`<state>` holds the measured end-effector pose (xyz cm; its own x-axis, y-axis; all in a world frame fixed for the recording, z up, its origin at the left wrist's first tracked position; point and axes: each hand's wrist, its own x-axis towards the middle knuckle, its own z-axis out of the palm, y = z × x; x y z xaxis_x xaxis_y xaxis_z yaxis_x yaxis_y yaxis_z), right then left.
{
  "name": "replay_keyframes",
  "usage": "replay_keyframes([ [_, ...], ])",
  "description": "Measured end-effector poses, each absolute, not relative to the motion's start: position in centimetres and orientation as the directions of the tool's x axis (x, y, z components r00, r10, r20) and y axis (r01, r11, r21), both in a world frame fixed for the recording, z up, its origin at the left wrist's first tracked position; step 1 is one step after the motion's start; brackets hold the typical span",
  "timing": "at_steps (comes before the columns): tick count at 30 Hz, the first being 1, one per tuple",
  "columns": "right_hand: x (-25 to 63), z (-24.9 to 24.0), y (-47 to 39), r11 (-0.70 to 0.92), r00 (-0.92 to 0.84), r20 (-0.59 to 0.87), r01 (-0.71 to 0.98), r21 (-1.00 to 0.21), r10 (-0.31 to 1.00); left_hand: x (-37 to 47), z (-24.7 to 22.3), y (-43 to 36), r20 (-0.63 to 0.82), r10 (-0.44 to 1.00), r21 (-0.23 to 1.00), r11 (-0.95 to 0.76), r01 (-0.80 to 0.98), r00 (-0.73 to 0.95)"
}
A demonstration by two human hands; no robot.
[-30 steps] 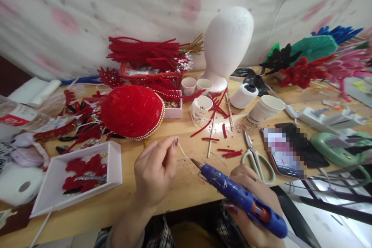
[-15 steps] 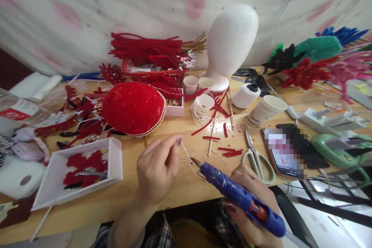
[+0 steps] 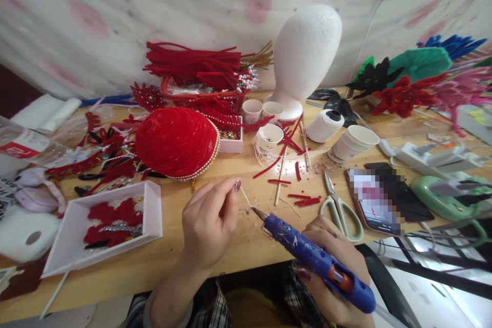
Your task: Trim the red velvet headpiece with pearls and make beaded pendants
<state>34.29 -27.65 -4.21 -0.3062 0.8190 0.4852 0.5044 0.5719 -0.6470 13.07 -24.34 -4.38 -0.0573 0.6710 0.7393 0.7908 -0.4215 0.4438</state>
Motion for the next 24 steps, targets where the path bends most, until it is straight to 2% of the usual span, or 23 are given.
replay_keyframes([
  [7,34.41,-4.4,-27.59,0.578,-0.292,0.505,0.508,-0.638,0.813,13.09,-4.49,-24.39,0.723,0.682,0.498,-0.398,0.771,-0.115],
  [24,34.39,-4.34,-27.72,0.57,-0.292,0.49,0.471,-0.673,0.821,13.22,-4.49,-24.41,0.728,0.677,0.495,-0.411,0.765,-0.108],
])
